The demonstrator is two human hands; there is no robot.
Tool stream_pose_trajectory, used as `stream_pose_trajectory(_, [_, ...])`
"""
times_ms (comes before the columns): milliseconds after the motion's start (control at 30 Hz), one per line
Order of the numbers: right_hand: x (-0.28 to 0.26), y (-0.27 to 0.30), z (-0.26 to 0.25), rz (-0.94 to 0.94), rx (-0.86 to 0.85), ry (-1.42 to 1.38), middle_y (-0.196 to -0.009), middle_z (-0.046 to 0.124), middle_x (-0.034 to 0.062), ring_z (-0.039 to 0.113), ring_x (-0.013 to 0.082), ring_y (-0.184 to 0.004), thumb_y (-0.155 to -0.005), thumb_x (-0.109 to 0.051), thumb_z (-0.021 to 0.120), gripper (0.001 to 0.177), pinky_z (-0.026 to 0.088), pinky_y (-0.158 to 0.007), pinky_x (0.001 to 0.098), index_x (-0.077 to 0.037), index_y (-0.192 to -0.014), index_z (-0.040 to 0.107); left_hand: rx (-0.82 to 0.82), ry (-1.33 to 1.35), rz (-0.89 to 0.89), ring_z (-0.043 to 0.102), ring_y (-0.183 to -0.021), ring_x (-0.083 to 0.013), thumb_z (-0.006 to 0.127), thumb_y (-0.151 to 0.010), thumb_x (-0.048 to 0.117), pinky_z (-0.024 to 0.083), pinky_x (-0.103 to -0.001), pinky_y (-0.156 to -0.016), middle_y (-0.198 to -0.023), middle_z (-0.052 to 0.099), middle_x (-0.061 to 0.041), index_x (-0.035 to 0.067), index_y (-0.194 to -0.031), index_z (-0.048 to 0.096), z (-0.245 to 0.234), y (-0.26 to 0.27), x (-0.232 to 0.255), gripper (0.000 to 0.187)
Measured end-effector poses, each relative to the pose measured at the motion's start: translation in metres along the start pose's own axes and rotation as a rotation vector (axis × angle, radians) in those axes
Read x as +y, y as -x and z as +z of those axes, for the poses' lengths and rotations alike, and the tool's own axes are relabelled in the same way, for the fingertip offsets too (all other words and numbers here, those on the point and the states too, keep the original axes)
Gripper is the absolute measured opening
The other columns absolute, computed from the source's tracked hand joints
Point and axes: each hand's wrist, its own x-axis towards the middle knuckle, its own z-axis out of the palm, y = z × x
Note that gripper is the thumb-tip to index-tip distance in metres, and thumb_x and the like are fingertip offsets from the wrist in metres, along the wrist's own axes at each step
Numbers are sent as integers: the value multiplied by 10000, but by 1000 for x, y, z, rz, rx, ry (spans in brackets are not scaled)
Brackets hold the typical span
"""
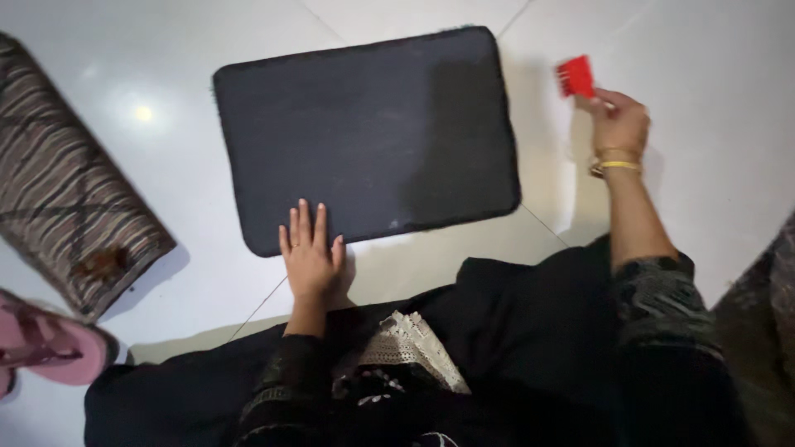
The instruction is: The person sits on the floor and uses a red brush to clean a small floral-patterned rug. They brush the top side, flip the rug over, and continue brushing the black underside.
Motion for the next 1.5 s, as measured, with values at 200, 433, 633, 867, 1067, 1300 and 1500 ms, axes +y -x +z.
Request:
stream_pose_trajectory(200, [-100, 77, 21, 52, -673, -58, -912, 721, 41, 570, 122, -667, -961, -74, 560, 491, 490, -583, 312, -174, -1434, 645, -72, -30, -87, 155, -1542, -333, 569, -908, 484, 31, -681, -1180, -1685, 174, -139, 198, -1591, 344, 3, -5, -4, 774])
stream_pose_trajectory(433, [-260, 135, 128, -175, -1377, -206, -1017, 784, 51, 653, 98, -707, -943, -200, 661, 450, 542, -647, 264, -39, -1360, 607, 42, 34, -102, 162, -1579, -307, 532, -924, 545, -3, -703, -1199, -1702, 212, -132, 201, -1594, 375, 5, 3, -2, 769])
stream_pose_trajectory(633, [-330, 177, 225, -518, -1903, 26, -999, 802, 118, 692, 108, -713, -917, -230, 679, 481, 568, -661, 282, -93, -1375, 627, -49, 151, -145, 211, -1591, -334, 600, -938, 515, 77, -686, -1228, -1639, 339, -139, 178, -1507, 492, -2, 5, 3, 669])
stream_pose_trajectory(867, [-399, 93, 272, -556, -1038, 198, -1004, 785, 75, 672, 189, -809, -976, -312, 705, 275, 550, -764, 354, -179, -1204, 782, 229, 245, -95, 308, -1541, -313, 680, -870, 445, 111, -707, -1218, -1654, 352, -129, 180, -1527, 494, -25, 3, 5, 732])
stream_pose_trajectory(1067, [-378, 139, 271, -791, -1581, 130, -826, 787, 91, 665, 135, -726, -864, -286, 786, 345, 540, -693, 325, -127, -1170, 778, 179, 280, -110, 303, -1558, -320, 685, -873, 420, 122, -711, -1223, -1664, 349, -135, 150, -1532, 491, -35, 6, 7, 738])
stream_pose_trajectory(1300, [-367, 60, 329, -645, -828, -161, -869, 738, 50, 659, 97, -746, -932, -261, 797, 307, 537, -687, 270, -50, -1154, 780, 257, 256, -76, 318, -1537, -330, 691, -860, 431, 137, -721, -1200, -1647, 364, -149, 156, -1524, 498, -24, 6, 3, 744])
stream_pose_trajectory(1500, [-365, 95, 322, -663, -1042, -172, -874, 759, 45, 684, 81, -762, -913, -220, 800, 253, 546, -703, 264, -55, -1103, 781, 217, 249, -91, 319, -1536, -325, 691, -860, 439, 140, -718, -1200, -1645, 366, -144, 160, -1526, 494, -25, 5, 5, 749])
